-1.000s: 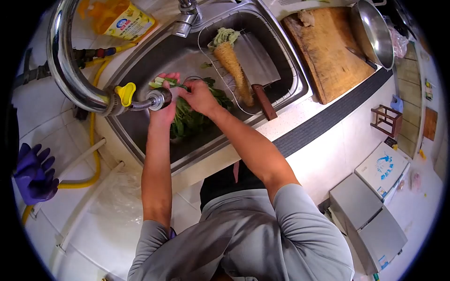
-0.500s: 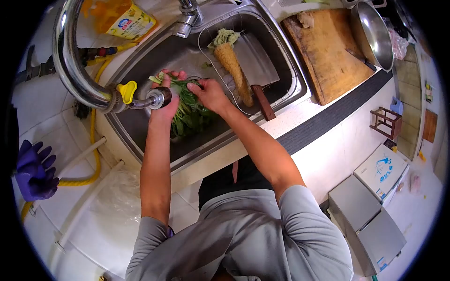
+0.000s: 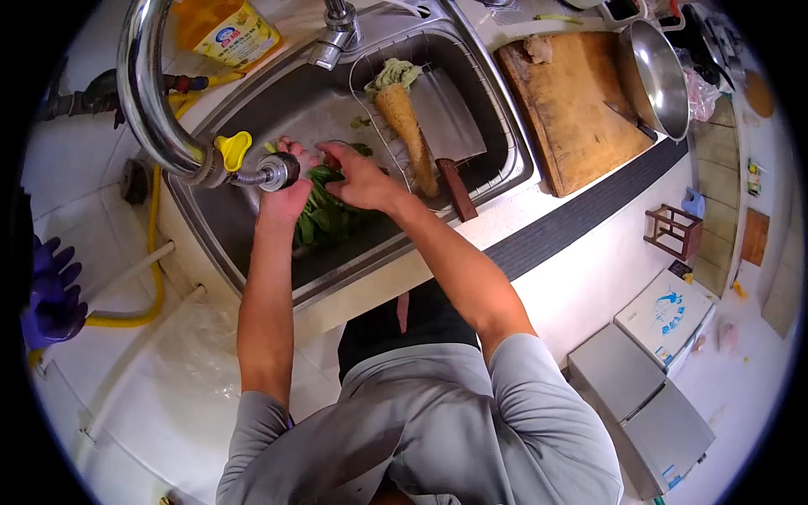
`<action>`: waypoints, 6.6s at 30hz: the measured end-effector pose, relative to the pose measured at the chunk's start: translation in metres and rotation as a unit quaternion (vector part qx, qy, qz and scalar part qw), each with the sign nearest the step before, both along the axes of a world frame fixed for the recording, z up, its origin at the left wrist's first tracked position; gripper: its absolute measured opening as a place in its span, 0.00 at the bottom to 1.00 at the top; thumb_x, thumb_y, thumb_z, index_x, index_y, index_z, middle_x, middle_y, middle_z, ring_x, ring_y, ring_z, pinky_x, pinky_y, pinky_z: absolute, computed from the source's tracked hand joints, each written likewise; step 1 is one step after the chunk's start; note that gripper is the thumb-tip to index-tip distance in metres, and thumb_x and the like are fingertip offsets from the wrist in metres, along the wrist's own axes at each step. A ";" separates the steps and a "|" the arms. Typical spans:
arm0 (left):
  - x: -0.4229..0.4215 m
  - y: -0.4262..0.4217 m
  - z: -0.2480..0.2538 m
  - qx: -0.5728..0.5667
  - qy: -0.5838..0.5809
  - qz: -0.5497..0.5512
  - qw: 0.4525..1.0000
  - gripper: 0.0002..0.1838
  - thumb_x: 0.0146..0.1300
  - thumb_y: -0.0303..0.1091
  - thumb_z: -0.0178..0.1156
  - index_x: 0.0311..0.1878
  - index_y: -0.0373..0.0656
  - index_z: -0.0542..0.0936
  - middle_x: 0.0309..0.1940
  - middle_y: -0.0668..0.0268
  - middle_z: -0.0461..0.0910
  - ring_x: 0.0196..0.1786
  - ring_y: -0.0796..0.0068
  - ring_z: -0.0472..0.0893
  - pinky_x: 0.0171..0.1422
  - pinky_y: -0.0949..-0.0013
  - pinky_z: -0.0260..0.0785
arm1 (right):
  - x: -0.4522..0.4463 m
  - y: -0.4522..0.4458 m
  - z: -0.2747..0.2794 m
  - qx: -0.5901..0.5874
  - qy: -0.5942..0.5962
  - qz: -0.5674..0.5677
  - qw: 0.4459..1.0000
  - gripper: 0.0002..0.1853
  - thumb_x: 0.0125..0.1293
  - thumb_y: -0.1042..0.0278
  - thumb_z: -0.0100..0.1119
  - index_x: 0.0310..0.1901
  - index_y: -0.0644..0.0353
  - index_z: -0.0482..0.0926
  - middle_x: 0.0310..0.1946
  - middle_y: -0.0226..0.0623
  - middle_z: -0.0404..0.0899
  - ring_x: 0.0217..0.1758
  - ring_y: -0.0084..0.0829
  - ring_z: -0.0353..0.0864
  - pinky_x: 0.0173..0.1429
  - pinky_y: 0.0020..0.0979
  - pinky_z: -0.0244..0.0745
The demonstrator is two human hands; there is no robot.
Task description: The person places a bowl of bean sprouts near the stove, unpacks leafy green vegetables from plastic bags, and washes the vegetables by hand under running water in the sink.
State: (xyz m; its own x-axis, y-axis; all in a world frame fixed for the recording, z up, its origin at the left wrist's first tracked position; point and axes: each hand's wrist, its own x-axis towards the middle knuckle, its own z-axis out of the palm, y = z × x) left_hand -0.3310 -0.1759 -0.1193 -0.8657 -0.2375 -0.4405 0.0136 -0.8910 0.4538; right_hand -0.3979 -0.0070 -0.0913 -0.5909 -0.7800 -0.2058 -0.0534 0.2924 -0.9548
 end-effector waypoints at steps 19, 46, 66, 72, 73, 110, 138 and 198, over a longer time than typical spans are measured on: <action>0.088 -0.016 0.002 -0.184 -0.290 -0.014 0.939 0.13 0.73 0.40 0.58 0.44 0.39 0.80 0.18 0.75 0.63 0.17 0.82 0.59 0.21 0.71 0.53 | 0.046 -0.063 -0.151 0.495 0.084 -0.005 0.865 0.24 0.60 0.52 0.64 0.50 0.63 0.82 0.48 0.49 0.85 0.53 0.48 0.85 0.54 0.46 0.79; 0.089 -0.002 -0.102 -0.103 -0.431 0.056 0.894 0.08 0.68 0.34 0.62 0.36 0.40 0.76 0.21 0.68 0.73 0.18 0.76 0.66 0.23 0.64 0.59 | -0.051 -0.025 -0.074 0.146 -0.093 0.118 0.978 0.21 0.69 0.55 0.61 0.53 0.64 0.80 0.43 0.43 0.84 0.46 0.34 0.84 0.52 0.32 0.77; 0.050 0.031 -0.121 -0.364 -0.485 -0.233 0.760 0.14 0.61 0.36 0.67 0.39 0.32 0.82 0.41 0.47 0.84 0.46 0.49 0.85 0.48 0.51 0.79 | 0.014 0.000 -0.170 0.372 0.120 -0.073 0.917 0.15 0.59 0.66 0.72 0.42 0.68 0.83 0.33 0.39 0.85 0.35 0.26 0.80 0.42 0.32 0.74; 0.051 0.056 -0.132 -0.502 -0.489 -0.175 0.691 0.13 0.60 0.34 0.67 0.44 0.37 0.82 0.42 0.49 0.84 0.47 0.46 0.83 0.50 0.49 0.76 | -0.013 0.038 -0.239 0.264 0.379 -0.040 0.886 0.14 0.66 0.67 0.64 0.47 0.68 0.81 0.41 0.45 0.83 0.43 0.37 0.81 0.51 0.35 0.74; 0.053 0.055 -0.128 -0.500 -0.491 -0.177 0.691 0.13 0.60 0.34 0.67 0.44 0.37 0.82 0.42 0.49 0.84 0.47 0.46 0.83 0.50 0.49 0.76 | -0.020 0.038 -0.263 0.260 0.225 -0.150 0.927 0.15 0.68 0.65 0.61 0.49 0.67 0.80 0.45 0.45 0.83 0.46 0.39 0.81 0.54 0.36 0.74; 0.038 0.016 -0.019 -0.096 -0.045 0.064 0.992 0.11 0.67 0.26 0.62 0.51 0.38 0.83 0.30 0.70 0.78 0.27 0.81 0.71 0.29 0.75 0.62 | 0.013 -0.005 -0.038 0.010 -0.201 -0.154 0.967 0.12 0.69 0.72 0.63 0.52 0.62 0.80 0.45 0.32 0.83 0.44 0.23 0.79 0.50 0.26 0.75; 0.016 0.010 -0.008 -0.123 -0.077 0.076 0.986 0.41 0.68 0.46 0.65 0.77 0.45 0.56 0.52 0.66 0.78 0.43 0.78 0.76 0.41 0.72 0.68 | -0.003 -0.056 -0.026 0.013 0.000 -0.003 1.000 0.22 0.69 0.77 0.57 0.63 0.64 0.68 0.48 0.37 0.78 0.52 0.25 0.75 0.55 0.28 0.72; 0.079 -0.015 -0.036 0.072 0.084 0.078 0.991 0.37 0.60 0.27 0.49 0.77 0.45 0.61 0.72 0.60 0.67 0.41 0.77 0.76 0.39 0.74 0.68 | 0.007 -0.071 -0.030 0.066 0.017 -0.044 0.997 0.15 0.67 0.73 0.62 0.55 0.62 0.76 0.41 0.40 0.82 0.44 0.27 0.81 0.42 0.26 0.75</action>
State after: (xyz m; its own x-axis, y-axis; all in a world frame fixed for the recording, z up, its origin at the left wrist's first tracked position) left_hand -0.2522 -0.1905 -0.1554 -0.8874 -0.3194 -0.3323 0.2208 -0.9274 0.3019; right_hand -0.3907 -0.0778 -0.1209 -0.6642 -0.6927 -0.2809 -0.0548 0.4198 -0.9059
